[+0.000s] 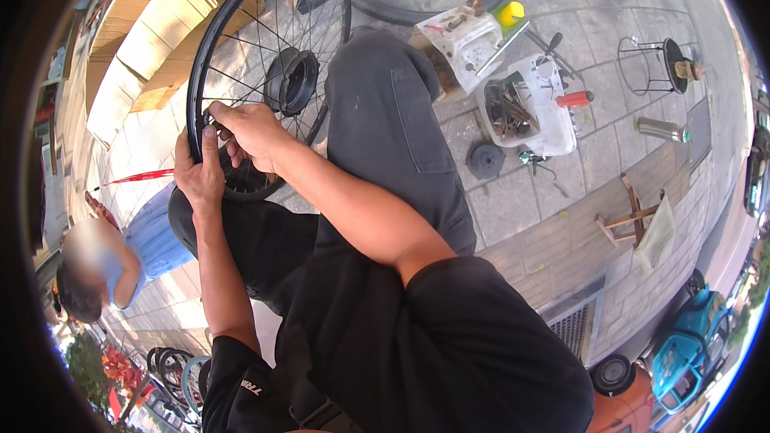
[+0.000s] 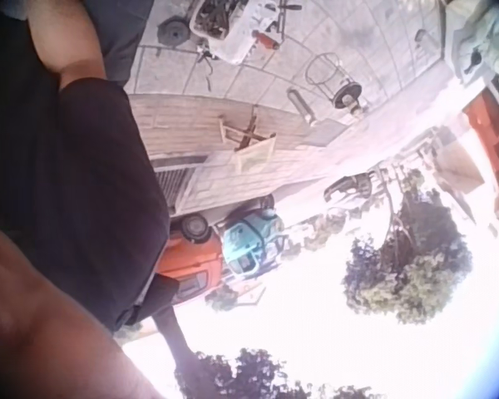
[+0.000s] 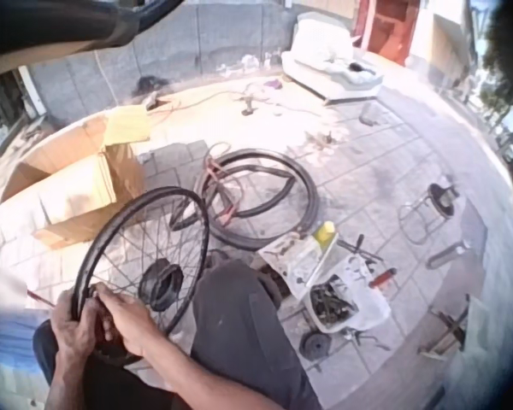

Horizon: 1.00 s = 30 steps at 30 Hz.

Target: The person sits on the ground and works on a bicycle wheel, repeatedly pressing and adjusting the tire bead into the rim. The person handles the wheel and tire by hand, rotating the wheel to work around its circumference.

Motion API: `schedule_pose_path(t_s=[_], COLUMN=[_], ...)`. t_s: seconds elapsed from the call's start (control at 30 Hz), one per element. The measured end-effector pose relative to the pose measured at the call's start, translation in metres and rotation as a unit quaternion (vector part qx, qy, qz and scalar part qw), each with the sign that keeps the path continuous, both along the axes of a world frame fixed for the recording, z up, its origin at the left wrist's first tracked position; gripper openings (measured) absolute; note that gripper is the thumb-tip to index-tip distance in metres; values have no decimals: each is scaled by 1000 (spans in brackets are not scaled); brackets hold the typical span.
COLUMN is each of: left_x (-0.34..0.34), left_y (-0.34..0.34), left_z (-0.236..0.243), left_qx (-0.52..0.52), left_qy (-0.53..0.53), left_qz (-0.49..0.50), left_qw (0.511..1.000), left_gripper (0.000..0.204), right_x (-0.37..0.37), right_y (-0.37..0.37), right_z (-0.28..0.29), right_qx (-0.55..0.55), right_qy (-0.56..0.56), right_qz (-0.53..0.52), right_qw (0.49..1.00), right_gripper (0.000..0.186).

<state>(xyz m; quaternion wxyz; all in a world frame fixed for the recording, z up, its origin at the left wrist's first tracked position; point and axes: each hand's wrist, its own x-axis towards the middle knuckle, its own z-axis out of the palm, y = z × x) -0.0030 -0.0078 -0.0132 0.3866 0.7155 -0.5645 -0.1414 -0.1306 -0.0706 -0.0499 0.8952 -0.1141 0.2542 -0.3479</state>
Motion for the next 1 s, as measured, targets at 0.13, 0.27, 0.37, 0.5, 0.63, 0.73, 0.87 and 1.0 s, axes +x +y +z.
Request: schedule_pose_path(t_s=[0.13, 0.27, 0.37, 0.5, 0.63, 0.73, 0.87, 1.0], left_x=[3, -3, -8, -23, -22, -23, -23, -17], left_y=[3, 4, 3, 5, 0, -2, -4, -4], left_z=[-3, 1, 5, 4, 2, 6, 6, 1], left_qx=[-53, -61, -77, -40, -46, -9, 27, -56], left_qy=[-72, -150, -226, -136, -148, -114, -94, -118], left_qz=[-80, -77, -62, -7, 21, 44, 61, 1], left_qw=[993, 984, 969, 990, 988, 992, 993, 991], left_gripper=[36, 42, 46, 48, 43, 43, 44, 38], right_x=[-4, -2, 1, 6, -2, 4, -17, -11], right_y=[-7, -9, -9, -4, -7, -4, -2, -4], right_z=[16, 22, 14, 10, 12, -18, 6, -1], right_qx=[48, 58, 52, 11, 92, 126, 40, 51], right_qy=[99, 142, 128, 155, 98, -73, 26, 80], right_qz=[42, 74, 51, 3, 60, 42, 29, 25], right_qw=[993, 985, 989, 988, 989, 988, 998, 995], right_gripper=[29, 27, 28, 31, 28, 26, 31, 30])
